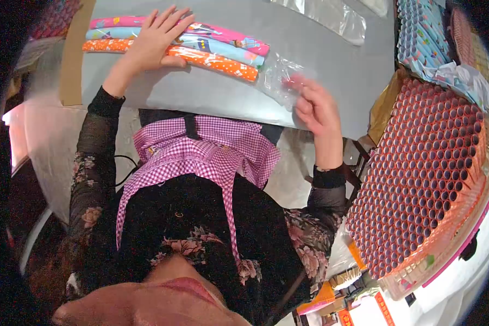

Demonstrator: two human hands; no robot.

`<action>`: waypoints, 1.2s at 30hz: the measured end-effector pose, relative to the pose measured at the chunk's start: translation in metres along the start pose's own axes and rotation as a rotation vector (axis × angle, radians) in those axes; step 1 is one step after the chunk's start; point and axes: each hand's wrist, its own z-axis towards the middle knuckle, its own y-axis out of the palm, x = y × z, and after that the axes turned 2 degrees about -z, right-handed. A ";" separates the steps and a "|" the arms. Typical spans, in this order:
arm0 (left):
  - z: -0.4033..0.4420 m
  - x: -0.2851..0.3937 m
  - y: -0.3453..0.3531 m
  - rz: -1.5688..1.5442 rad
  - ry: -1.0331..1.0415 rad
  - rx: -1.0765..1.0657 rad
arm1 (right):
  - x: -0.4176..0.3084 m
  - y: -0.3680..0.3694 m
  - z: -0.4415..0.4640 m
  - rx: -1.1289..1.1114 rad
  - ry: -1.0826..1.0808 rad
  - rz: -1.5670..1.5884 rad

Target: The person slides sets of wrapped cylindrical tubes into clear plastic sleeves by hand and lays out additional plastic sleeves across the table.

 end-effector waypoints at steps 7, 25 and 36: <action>0.000 0.004 -0.006 -0.163 0.189 0.323 | 0.019 0.029 0.025 -0.033 0.155 -0.050; -0.005 0.008 -0.023 -0.061 -0.045 -0.022 | 0.009 0.051 0.044 0.126 0.126 -0.398; -0.001 0.007 -0.026 -0.108 -0.037 -0.038 | 0.003 0.066 0.037 0.080 0.133 -0.824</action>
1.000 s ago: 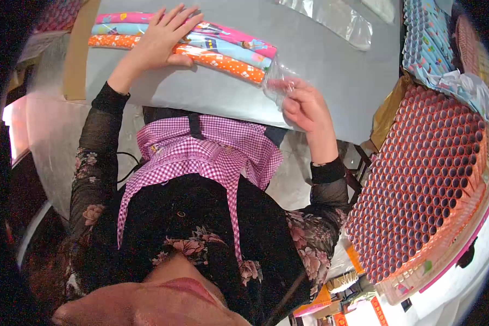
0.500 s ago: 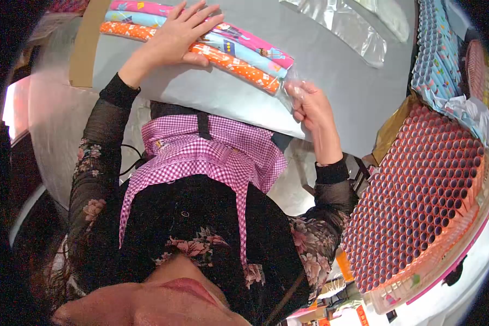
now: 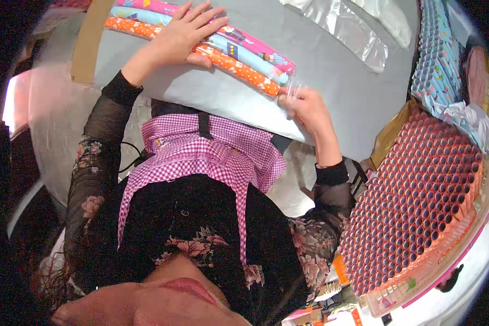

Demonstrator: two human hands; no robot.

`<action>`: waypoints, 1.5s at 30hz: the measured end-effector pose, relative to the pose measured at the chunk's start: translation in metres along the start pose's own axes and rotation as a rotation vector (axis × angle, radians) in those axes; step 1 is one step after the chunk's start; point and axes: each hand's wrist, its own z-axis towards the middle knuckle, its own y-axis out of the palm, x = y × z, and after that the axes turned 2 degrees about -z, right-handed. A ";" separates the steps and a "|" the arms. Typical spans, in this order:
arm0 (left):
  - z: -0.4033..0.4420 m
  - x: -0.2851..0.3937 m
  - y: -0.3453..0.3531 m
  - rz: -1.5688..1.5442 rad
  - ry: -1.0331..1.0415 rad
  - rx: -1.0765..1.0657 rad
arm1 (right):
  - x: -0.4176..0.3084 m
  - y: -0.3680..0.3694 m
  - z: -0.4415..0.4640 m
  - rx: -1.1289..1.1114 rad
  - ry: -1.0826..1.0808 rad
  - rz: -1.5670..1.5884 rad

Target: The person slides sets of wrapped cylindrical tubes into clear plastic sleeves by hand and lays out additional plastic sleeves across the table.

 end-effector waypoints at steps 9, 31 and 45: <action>-0.010 -0.014 0.029 0.045 -0.018 0.079 | 0.000 0.026 0.001 -0.007 0.081 0.147; -0.017 -0.020 0.037 -0.024 0.042 0.174 | 0.009 0.019 0.002 -0.115 0.181 0.696; -0.010 0.000 -0.002 -0.038 0.022 0.002 | 0.016 0.011 0.005 -0.024 0.203 0.344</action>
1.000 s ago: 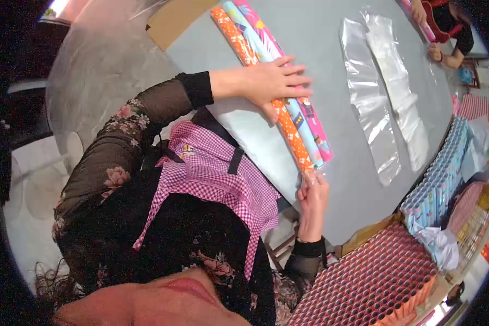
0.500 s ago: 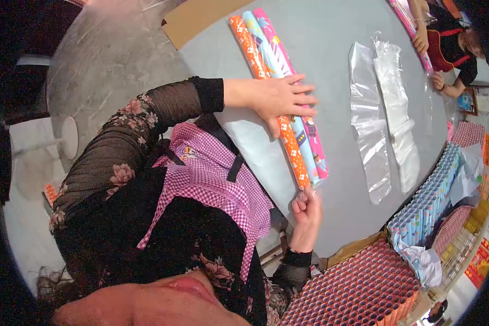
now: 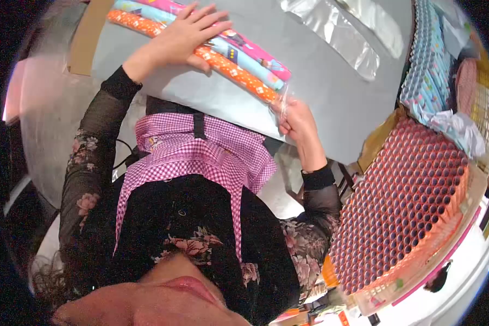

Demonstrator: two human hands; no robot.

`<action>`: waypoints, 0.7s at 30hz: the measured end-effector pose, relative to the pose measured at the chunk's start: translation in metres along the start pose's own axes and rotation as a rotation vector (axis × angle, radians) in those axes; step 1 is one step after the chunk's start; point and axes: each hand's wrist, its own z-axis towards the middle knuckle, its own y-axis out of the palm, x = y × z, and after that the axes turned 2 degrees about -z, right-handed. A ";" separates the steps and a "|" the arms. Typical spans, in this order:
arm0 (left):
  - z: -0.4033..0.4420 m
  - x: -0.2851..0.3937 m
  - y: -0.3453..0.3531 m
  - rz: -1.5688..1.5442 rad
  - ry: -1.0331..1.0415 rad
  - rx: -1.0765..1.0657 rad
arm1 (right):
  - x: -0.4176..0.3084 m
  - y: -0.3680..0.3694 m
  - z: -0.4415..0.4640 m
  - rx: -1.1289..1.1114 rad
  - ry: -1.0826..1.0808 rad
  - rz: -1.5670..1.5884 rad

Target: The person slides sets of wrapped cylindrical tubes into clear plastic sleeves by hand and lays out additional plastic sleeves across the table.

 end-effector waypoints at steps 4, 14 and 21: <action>0.007 -0.028 0.042 0.035 0.184 0.271 | -0.006 -0.001 -0.007 -0.017 -0.056 -0.145; 0.004 -0.002 0.005 0.025 0.001 0.014 | 0.001 -0.012 -0.002 -0.122 -0.080 -0.067; 0.004 0.003 -0.001 0.048 -0.020 -0.008 | 0.010 -0.016 -0.001 -0.138 -0.117 0.172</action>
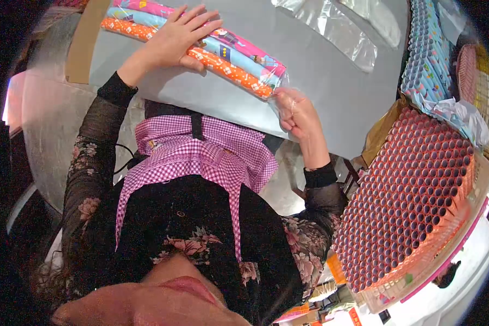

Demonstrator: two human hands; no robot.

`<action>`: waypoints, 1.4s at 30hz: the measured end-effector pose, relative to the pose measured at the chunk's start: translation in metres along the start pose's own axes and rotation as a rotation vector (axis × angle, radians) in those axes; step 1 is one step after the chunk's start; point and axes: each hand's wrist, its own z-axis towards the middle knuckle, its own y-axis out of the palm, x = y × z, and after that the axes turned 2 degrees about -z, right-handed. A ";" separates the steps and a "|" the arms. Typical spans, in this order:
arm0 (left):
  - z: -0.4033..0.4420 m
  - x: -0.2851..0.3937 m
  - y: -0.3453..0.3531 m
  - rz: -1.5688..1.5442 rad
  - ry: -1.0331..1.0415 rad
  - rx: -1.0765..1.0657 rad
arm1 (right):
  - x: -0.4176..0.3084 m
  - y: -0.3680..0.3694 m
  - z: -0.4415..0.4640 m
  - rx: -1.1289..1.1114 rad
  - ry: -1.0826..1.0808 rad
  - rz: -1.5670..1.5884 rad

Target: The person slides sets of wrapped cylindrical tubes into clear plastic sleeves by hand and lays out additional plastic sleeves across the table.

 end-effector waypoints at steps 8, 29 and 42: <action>-0.001 -0.014 0.039 0.164 -0.003 0.112 | -0.006 0.004 -0.006 -0.205 -0.003 0.151; -0.009 -0.010 0.028 0.032 0.024 0.131 | -0.011 -0.002 -0.002 -0.145 -0.149 -0.775; -0.006 -0.009 0.029 0.021 -0.007 0.096 | 0.033 -0.003 0.004 0.018 -0.337 -0.561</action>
